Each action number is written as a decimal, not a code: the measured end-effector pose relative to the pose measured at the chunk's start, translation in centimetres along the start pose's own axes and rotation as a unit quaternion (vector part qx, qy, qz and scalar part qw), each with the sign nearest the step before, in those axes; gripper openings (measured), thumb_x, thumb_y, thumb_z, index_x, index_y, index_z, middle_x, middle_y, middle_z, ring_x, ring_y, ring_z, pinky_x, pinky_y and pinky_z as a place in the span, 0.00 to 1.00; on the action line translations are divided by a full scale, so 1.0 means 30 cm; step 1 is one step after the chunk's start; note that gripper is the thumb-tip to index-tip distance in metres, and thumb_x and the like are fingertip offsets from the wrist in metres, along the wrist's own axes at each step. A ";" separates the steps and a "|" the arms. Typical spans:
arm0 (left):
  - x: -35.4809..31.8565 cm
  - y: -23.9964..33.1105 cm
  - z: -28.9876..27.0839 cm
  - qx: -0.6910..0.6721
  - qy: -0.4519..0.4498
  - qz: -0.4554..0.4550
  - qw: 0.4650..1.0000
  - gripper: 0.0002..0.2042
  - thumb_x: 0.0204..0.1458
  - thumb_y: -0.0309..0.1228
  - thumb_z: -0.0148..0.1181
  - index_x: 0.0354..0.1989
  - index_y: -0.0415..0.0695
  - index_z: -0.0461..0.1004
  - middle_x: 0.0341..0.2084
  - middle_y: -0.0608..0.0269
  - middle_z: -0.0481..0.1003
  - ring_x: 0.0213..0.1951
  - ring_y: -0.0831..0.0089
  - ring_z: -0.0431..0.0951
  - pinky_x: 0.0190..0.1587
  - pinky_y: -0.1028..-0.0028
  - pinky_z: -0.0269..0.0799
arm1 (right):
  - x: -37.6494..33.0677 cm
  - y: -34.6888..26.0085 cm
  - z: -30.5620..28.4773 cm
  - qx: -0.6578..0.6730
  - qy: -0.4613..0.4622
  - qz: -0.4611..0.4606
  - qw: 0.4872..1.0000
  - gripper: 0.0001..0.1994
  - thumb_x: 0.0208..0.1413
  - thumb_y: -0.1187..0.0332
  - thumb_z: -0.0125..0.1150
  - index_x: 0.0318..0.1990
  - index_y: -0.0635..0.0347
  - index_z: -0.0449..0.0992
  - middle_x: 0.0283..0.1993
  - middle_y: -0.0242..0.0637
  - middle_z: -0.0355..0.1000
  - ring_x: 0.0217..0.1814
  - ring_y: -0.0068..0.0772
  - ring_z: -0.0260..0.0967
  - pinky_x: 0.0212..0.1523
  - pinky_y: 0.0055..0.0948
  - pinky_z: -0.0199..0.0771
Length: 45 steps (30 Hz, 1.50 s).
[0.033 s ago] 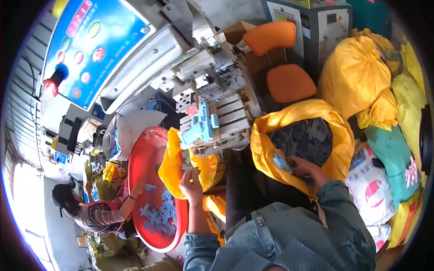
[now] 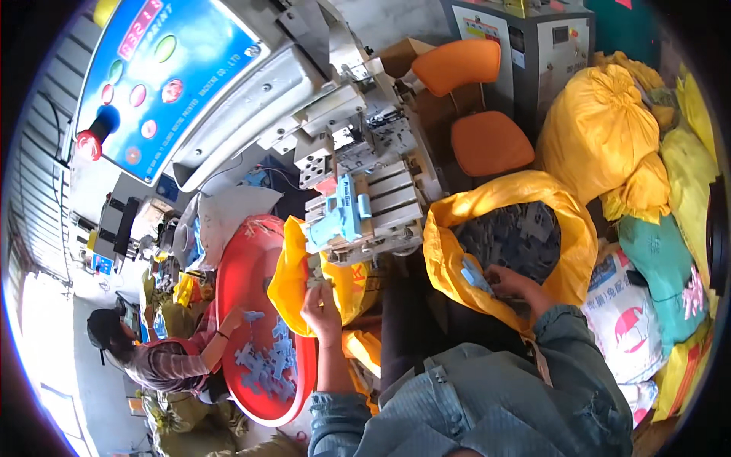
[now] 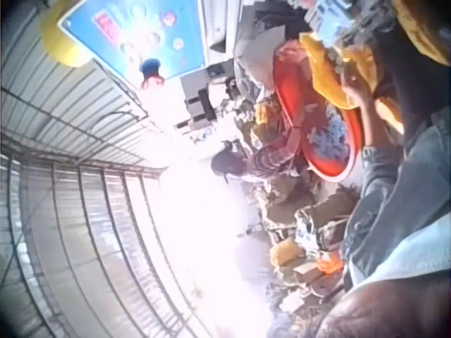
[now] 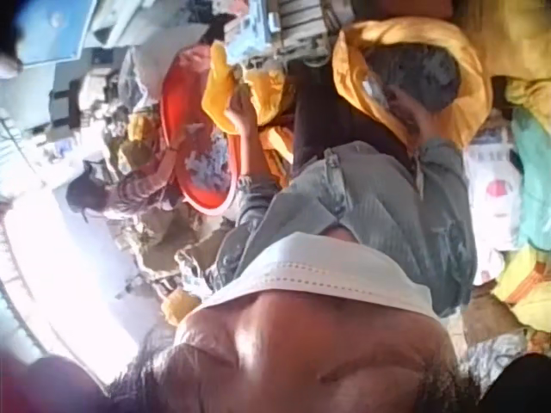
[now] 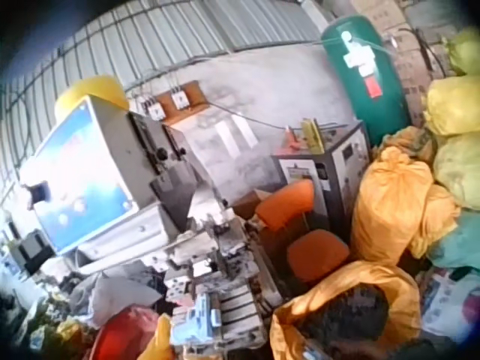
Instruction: The person retrieves plastic toy gun parts from a yellow bag, positions them onto a printing machine to print on them, and transfers the printed parts into another bag. The person then adjusts the bag inside a cardboard box.
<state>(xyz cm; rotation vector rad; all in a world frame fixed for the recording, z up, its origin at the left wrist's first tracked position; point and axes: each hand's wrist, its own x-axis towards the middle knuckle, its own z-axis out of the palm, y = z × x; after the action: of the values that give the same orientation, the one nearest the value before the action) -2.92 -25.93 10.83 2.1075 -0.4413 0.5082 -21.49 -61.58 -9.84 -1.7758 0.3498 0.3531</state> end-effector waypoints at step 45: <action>-0.604 -0.771 -0.219 0.210 -0.070 -0.350 0.910 0.18 0.56 0.38 0.48 0.19 0.39 0.74 0.15 0.61 0.73 0.17 0.71 0.71 0.22 0.69 0.66 | 0.139 0.135 -0.131 -0.191 0.356 0.176 0.898 0.16 0.45 0.69 0.59 0.44 0.57 0.73 0.45 0.51 0.68 0.50 0.53 0.63 0.48 0.48 0.65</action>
<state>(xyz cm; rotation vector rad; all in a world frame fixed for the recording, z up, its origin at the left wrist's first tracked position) -8.34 -5.91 -10.98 2.5254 0.3928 0.0206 -19.19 -66.52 -14.26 -2.1913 1.2040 -0.0038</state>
